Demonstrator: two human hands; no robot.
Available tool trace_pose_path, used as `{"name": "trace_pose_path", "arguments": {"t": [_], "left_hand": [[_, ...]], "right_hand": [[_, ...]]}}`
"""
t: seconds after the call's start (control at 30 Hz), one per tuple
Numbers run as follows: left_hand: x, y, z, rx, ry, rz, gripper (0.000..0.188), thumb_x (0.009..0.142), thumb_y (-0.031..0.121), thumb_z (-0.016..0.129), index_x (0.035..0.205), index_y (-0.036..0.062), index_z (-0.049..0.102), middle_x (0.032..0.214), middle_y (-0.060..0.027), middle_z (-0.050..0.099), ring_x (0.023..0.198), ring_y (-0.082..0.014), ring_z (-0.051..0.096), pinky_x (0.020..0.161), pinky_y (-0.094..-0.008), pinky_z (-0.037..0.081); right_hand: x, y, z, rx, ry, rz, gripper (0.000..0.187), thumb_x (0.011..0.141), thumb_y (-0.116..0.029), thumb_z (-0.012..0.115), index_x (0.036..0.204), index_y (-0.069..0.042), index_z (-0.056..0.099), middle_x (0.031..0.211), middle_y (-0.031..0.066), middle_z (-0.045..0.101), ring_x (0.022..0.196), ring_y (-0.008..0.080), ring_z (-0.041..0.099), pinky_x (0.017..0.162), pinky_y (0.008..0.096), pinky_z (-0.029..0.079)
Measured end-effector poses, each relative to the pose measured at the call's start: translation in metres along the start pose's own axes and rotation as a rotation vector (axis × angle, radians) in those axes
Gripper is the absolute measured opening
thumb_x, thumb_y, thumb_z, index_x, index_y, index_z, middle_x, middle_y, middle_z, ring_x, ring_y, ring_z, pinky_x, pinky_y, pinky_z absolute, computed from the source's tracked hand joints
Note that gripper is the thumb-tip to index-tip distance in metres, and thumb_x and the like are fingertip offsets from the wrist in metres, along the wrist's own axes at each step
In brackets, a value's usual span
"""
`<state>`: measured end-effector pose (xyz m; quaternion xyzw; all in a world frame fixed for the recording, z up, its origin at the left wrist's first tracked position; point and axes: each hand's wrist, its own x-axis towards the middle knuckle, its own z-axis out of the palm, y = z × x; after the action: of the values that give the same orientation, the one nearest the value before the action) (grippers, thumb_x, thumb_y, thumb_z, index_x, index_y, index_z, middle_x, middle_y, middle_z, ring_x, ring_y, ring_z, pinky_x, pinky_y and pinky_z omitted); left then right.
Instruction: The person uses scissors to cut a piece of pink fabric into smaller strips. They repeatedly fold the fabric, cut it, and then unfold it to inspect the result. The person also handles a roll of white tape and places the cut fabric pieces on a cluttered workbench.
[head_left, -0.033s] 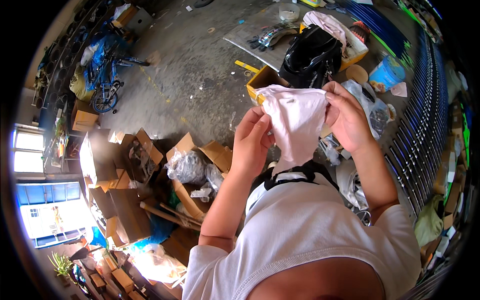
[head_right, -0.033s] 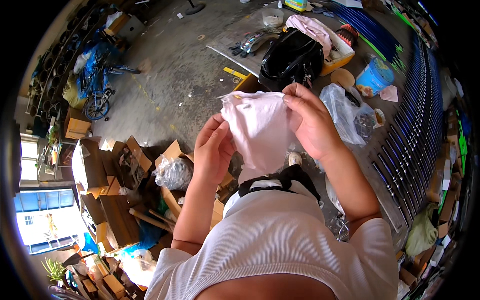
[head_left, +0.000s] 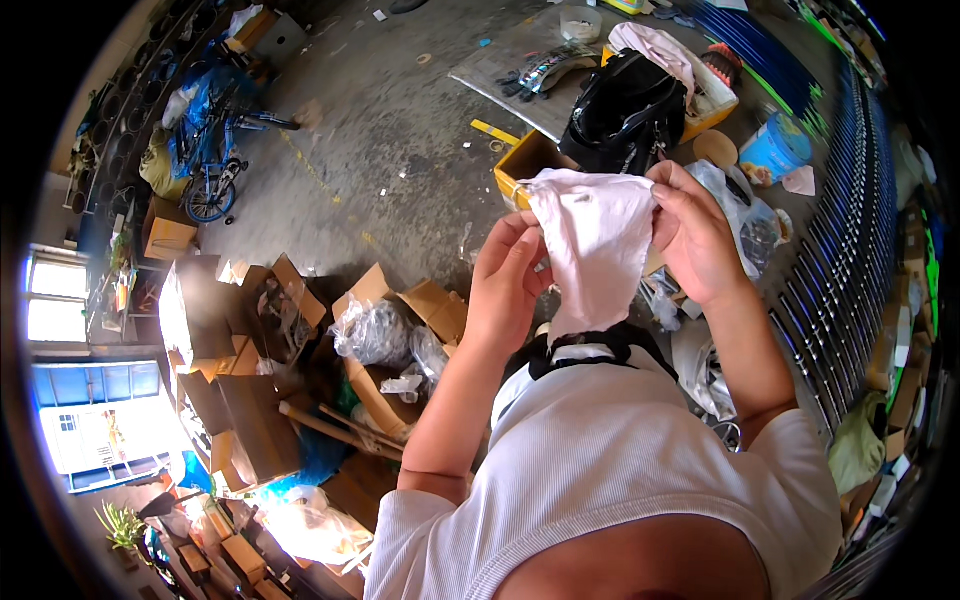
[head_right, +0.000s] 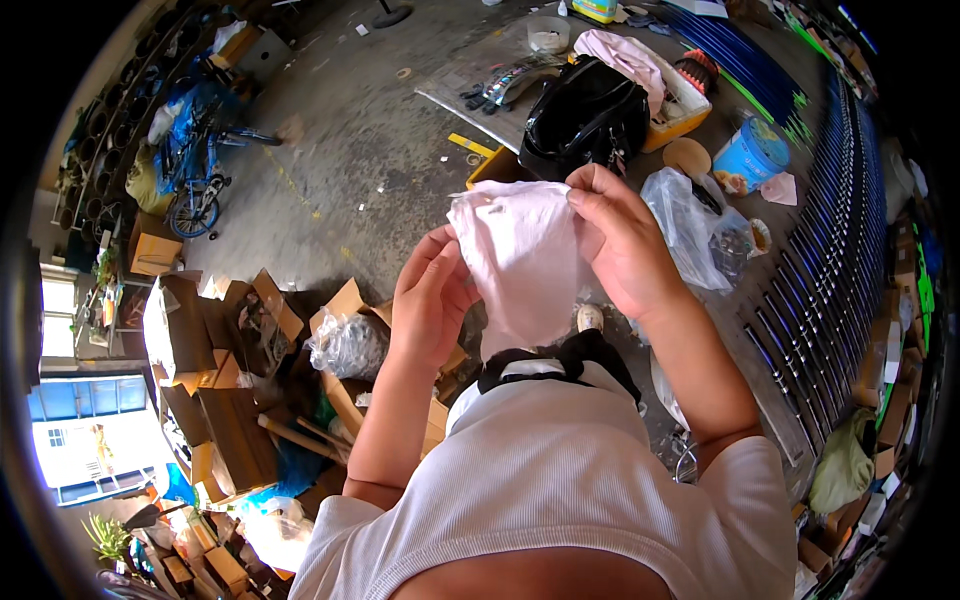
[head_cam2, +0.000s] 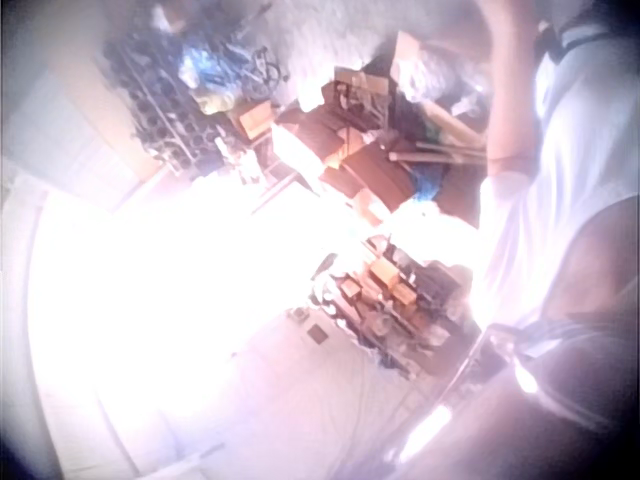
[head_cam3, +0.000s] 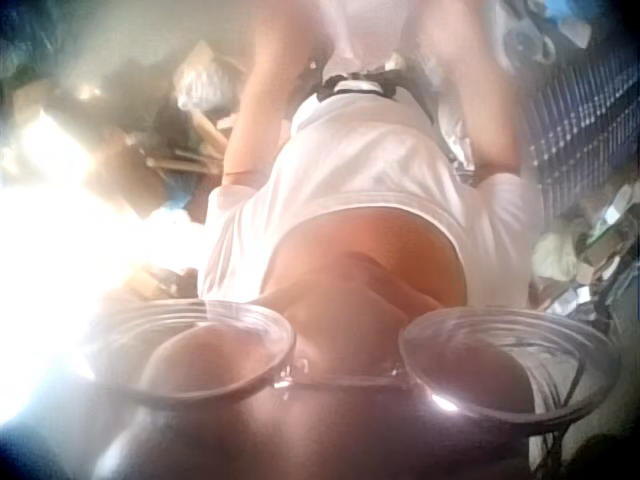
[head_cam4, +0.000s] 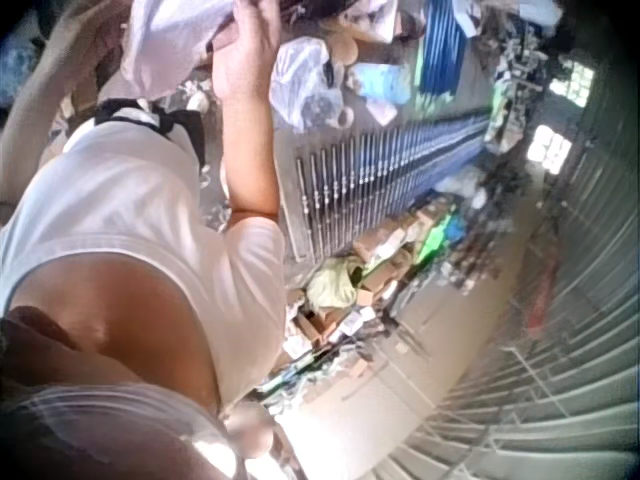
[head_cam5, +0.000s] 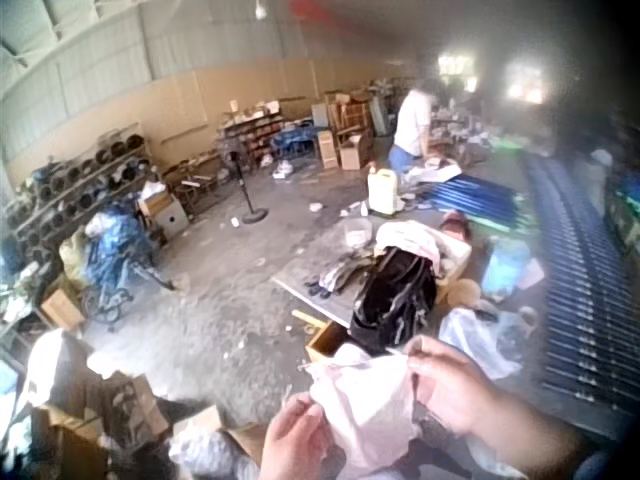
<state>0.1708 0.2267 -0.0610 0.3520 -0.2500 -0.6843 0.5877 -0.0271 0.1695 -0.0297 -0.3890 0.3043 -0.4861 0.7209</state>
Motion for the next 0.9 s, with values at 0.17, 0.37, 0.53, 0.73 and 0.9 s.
{"name": "trace_pose_path", "arguments": {"t": [0.17,0.37,0.53,0.73,0.9], "left_hand": [[-0.006,0.001,-0.005,0.257,-0.001,0.107,0.038,0.092,0.028,0.053,0.118,0.0005,0.048,0.111,-0.0099,0.056,0.104,-0.0168,0.054,0.089,-0.0340,0.044],[-0.002,0.005,0.002,0.295,-0.002,0.200,0.029,0.087,0.019,0.062,0.107,0.0001,0.053,0.100,-0.0045,0.060,0.090,-0.0110,0.056,0.083,-0.0243,0.042],[-0.006,0.018,-0.001,-0.137,-0.056,0.199,0.018,0.090,0.015,0.045,0.102,0.0020,0.050,0.096,-0.0054,0.061,0.088,-0.0127,0.059,0.080,-0.0242,0.044],[-0.018,0.035,0.027,-0.068,-0.110,0.246,0.044,0.082,0.010,0.062,0.120,0.0050,0.041,0.108,-0.0090,0.056,0.098,-0.0167,0.058,0.087,-0.0310,0.047],[-0.026,0.040,0.037,0.061,-0.144,0.266,0.067,0.072,0.004,0.075,0.130,0.0054,0.039,0.115,-0.0068,0.054,0.104,-0.0165,0.055,0.091,-0.0306,0.045]], "right_hand": [[-0.004,0.000,0.012,-0.334,-0.053,-0.076,0.005,0.090,-0.007,0.050,0.093,-0.004,0.048,0.084,-0.0036,0.045,0.079,0.0022,0.041,0.072,0.0166,0.034],[-0.015,-0.007,0.020,-0.483,-0.107,-0.149,0.007,0.090,-0.010,0.048,0.094,-0.005,0.045,0.084,-0.0035,0.045,0.078,0.0019,0.040,0.069,0.0169,0.034],[-0.022,-0.022,0.024,-0.291,-0.009,-0.173,0.011,0.088,-0.015,0.045,0.096,-0.007,0.047,0.079,-0.0051,0.044,0.067,0.0006,0.036,0.058,0.0157,0.028],[-0.037,-0.038,0.033,-0.364,-0.056,-0.238,0.014,0.085,-0.017,0.046,0.092,-0.005,0.043,0.080,-0.0018,0.040,0.069,0.0036,0.034,0.062,0.0181,0.029],[-0.047,-0.044,0.035,-0.496,-0.148,-0.358,0.016,0.081,-0.015,0.046,0.090,-0.003,0.041,0.082,0.0007,0.038,0.073,0.0066,0.032,0.067,0.0206,0.029]]}}
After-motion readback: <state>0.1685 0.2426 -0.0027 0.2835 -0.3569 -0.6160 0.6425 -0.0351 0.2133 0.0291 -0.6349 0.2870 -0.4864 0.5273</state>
